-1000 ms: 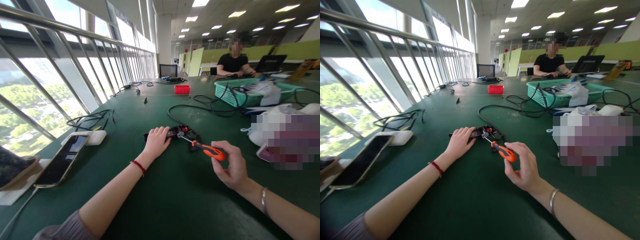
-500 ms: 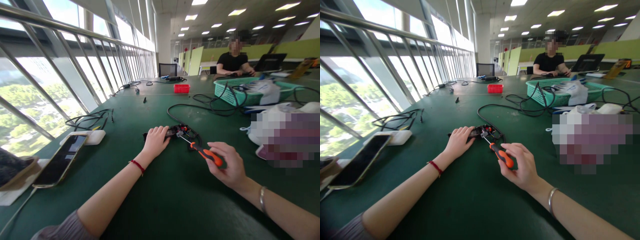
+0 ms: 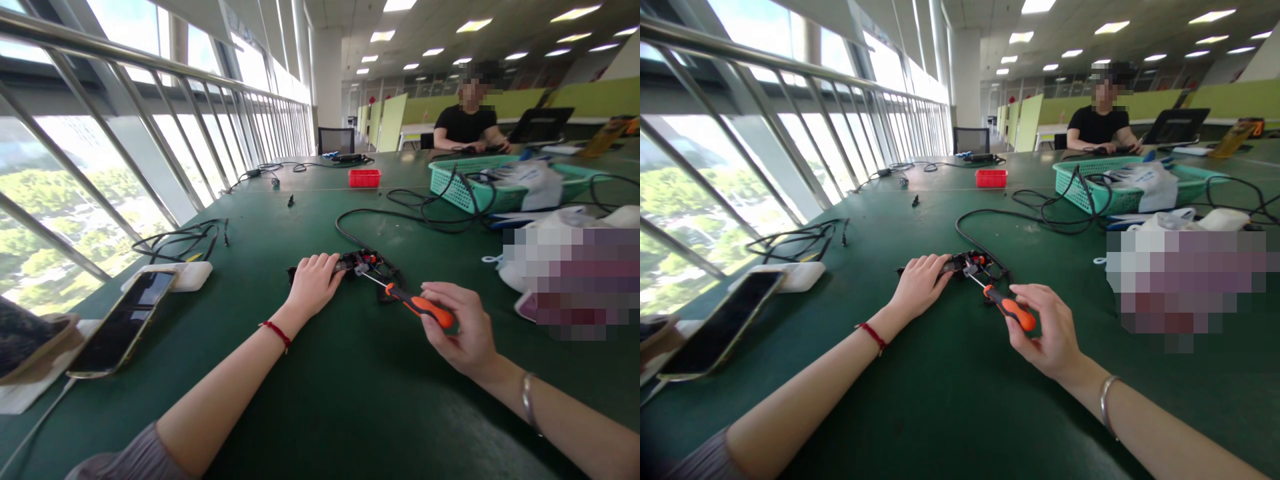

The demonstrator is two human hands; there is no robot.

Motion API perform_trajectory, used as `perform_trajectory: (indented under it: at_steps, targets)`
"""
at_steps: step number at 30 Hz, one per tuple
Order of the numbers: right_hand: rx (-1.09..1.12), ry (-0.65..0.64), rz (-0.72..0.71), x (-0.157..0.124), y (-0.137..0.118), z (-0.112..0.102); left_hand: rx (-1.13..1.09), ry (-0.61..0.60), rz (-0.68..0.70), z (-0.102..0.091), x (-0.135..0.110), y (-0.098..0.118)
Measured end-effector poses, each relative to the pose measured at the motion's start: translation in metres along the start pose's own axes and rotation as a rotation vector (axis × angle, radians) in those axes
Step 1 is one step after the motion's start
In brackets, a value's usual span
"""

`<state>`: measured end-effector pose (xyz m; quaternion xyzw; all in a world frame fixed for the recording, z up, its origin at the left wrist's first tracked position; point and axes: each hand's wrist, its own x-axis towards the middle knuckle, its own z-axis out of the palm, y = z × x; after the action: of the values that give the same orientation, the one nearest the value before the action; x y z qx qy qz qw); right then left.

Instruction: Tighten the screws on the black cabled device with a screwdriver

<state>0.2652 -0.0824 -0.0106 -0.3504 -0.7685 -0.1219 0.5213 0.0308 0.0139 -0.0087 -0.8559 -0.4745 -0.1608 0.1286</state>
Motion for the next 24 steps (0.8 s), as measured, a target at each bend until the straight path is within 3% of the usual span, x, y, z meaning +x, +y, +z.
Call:
perform_trajectory:
  at_steps: [17,24]
  targets:
    - [0.012,-0.036,0.046,-0.0009,0.0003,-0.0003,0.008,0.003,0.001,0.0009,-0.0001,0.0004]
    - [-0.002,0.032,0.017,0.0023,-0.0012,-0.0005,0.009,-0.001,-0.004,-0.0009,0.0008,0.0010]
